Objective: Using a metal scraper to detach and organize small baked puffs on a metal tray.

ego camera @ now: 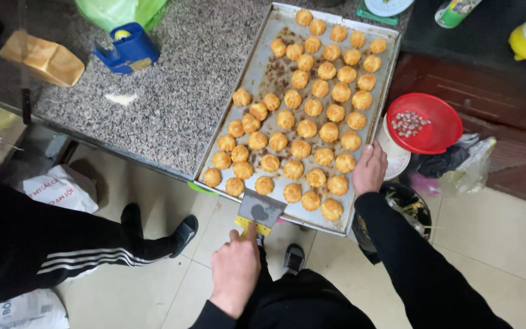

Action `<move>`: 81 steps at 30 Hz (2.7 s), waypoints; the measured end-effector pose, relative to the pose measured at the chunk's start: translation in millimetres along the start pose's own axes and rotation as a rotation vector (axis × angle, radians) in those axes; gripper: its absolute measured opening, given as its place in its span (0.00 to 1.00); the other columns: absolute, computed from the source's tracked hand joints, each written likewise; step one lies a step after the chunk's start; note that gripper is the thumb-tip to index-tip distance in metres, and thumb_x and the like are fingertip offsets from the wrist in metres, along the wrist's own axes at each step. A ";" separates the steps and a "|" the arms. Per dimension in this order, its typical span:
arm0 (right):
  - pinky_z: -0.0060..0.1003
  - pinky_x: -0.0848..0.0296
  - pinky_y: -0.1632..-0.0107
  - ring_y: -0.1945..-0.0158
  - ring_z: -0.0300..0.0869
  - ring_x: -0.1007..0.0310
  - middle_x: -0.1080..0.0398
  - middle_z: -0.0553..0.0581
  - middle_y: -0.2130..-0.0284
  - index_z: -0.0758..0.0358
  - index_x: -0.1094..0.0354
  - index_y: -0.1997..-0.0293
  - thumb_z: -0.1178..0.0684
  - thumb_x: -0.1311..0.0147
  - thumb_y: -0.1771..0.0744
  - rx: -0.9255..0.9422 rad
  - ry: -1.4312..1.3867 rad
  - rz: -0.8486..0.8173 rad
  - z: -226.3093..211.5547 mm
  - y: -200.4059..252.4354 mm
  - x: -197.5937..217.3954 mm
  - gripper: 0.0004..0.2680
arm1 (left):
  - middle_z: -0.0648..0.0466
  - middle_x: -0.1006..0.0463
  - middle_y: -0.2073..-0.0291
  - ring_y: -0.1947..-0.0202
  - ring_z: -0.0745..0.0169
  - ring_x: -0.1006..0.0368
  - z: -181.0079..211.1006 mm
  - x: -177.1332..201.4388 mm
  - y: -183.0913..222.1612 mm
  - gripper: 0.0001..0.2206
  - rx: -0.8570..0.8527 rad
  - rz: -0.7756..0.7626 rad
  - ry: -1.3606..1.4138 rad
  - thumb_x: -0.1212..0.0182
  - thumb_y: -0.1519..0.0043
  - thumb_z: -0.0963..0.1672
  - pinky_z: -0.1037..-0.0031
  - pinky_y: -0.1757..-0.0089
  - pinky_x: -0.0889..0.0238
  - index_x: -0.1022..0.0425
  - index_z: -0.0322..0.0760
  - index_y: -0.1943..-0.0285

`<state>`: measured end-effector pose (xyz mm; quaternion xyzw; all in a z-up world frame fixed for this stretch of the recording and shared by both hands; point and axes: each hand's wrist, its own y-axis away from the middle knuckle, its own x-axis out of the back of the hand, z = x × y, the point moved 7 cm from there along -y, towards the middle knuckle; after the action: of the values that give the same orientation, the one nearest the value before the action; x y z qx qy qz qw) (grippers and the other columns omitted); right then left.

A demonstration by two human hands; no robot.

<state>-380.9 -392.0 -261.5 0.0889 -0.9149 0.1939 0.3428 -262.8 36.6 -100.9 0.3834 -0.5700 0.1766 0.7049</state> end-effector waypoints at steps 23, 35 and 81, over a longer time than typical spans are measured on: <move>0.62 0.39 0.30 0.33 0.73 0.32 0.27 0.80 0.37 0.74 0.32 0.26 0.44 0.63 0.21 -0.012 -0.019 0.003 0.9 0.6 2.7 0.21 | 0.42 0.21 0.57 0.69 0.38 0.13 14.5 -8.6 -77.7 0.27 0.027 0.023 0.011 0.46 0.30 0.41 0.49 0.68 0.19 0.41 0.45 0.19; 0.63 0.37 0.29 0.33 0.74 0.31 0.27 0.77 0.37 0.66 0.33 0.24 0.41 0.63 0.20 -0.065 -0.009 -0.021 4.6 -1.7 3.4 0.21 | 0.46 0.19 0.58 0.68 0.44 0.11 21.4 -4.0 -88.8 0.27 -0.008 0.141 -0.056 0.45 0.31 0.42 0.54 0.67 0.17 0.34 0.45 0.18; 0.66 0.38 0.34 0.36 0.71 0.32 0.26 0.78 0.39 0.76 0.33 0.26 0.48 0.48 0.26 0.149 0.276 0.030 -31.1 5.8 31.1 0.21 | 0.48 0.13 0.56 0.58 0.46 0.12 26.1 88.7 -116.0 0.17 -0.113 -0.279 -0.145 0.46 0.25 0.46 0.58 0.63 0.19 0.32 0.43 0.27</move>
<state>-387.5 -374.7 -221.1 0.0732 -0.8433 0.2767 0.4549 -175.1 -74.1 -55.5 0.4304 -0.5695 0.0167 0.7001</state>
